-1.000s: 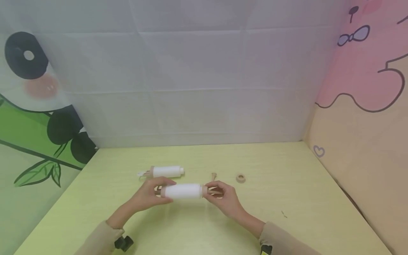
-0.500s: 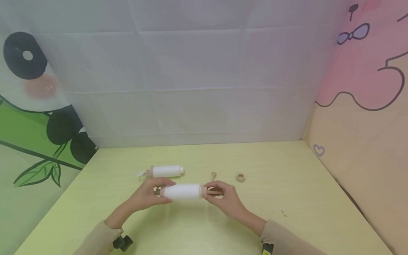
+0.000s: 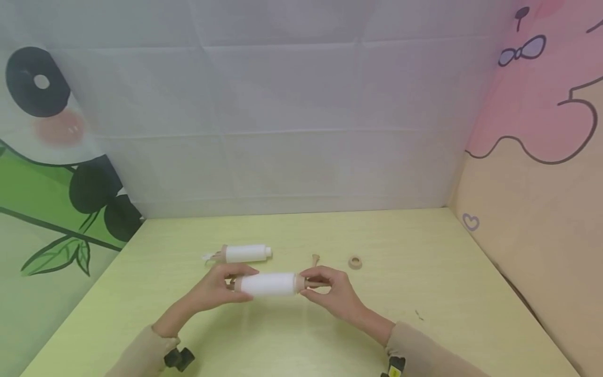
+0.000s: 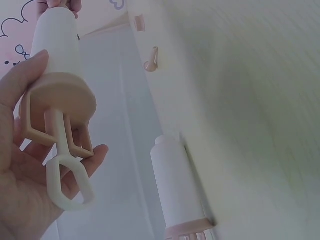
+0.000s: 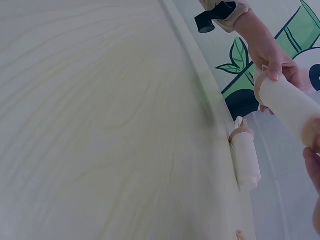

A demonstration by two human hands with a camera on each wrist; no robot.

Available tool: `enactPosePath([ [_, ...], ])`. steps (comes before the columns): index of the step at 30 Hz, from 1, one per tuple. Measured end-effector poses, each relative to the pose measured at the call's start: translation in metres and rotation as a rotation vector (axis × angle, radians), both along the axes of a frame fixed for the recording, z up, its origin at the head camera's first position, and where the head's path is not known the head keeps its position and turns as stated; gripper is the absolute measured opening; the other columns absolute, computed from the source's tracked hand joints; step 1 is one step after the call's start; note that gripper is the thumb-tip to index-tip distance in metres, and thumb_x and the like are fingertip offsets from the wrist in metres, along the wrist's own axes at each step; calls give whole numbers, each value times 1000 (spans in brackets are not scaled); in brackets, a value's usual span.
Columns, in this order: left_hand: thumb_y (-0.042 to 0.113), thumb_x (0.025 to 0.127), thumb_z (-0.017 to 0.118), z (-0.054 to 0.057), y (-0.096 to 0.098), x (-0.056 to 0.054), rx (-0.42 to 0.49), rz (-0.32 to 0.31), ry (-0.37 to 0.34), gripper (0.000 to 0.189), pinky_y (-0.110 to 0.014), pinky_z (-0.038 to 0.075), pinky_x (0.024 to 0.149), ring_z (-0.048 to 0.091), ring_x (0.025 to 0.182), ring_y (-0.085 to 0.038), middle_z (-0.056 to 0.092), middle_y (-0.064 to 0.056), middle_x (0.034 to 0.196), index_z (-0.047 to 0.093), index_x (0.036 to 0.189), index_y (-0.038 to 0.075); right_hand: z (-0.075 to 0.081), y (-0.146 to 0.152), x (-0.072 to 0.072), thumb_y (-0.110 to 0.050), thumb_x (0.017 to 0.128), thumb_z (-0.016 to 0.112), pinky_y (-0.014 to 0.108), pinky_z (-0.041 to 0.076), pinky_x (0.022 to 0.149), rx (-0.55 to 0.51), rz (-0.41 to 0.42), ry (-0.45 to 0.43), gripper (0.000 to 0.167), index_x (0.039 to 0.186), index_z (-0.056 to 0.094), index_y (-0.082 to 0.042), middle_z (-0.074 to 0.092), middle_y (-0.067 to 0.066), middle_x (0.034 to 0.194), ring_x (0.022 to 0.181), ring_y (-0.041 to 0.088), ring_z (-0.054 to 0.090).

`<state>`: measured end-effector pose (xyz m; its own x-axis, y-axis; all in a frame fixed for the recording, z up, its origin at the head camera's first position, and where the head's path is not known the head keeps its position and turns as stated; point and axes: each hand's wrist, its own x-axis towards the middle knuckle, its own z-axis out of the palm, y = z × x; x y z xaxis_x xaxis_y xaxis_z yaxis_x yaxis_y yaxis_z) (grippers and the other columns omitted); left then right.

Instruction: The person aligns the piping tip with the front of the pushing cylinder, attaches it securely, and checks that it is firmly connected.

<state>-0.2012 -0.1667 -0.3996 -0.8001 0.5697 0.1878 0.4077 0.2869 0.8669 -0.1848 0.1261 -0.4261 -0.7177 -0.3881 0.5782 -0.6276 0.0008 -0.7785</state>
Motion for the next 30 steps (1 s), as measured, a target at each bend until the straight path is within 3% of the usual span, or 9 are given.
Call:
enactPosePath([
  [6, 9, 73, 75, 4, 0, 1, -10, -11, -8, 41, -28, 55, 71, 57, 91, -21, 55, -19, 109, 62, 110, -2, 2, 1, -2, 7, 75, 68, 37, 54, 73, 28, 19, 27, 28, 102, 62, 4, 64, 18, 98, 89, 15, 64],
  [12, 10, 73, 75, 3, 0, -2, -39, -32, -41, 41, -27, 54, 68, 60, 85, -19, 57, -19, 109, 62, 110, -3, 18, 1, 7, 12, 72, 68, 37, 55, 70, 38, 27, 31, 27, 98, 62, 9, 63, 21, 94, 85, 14, 64],
  [15, 12, 73, 75, 4, -1, -4, -57, -49, -25, 40, -27, 54, 69, 60, 84, -17, 60, -17, 108, 63, 109, -2, 23, 1, 9, 13, 72, 68, 34, 55, 69, 38, 44, 35, 26, 97, 61, 10, 63, 22, 92, 83, 15, 64],
  [21, 14, 74, 75, 2, -1, -11, -95, -80, -1, 39, -28, 54, 68, 60, 83, -14, 63, -14, 107, 64, 110, 1, 21, 4, 7, 16, 70, 68, 30, 55, 68, 24, 85, 98, 28, 96, 61, 12, 62, 23, 91, 82, 16, 64],
  [30, 13, 75, 74, 2, 0, -14, -73, -110, -43, 40, -29, 54, 70, 61, 86, -14, 62, -17, 110, 63, 110, -1, 18, 7, 2, 20, 66, 68, 35, 55, 66, 2, 123, 184, 32, 96, 61, 12, 62, 25, 91, 83, 18, 64],
])
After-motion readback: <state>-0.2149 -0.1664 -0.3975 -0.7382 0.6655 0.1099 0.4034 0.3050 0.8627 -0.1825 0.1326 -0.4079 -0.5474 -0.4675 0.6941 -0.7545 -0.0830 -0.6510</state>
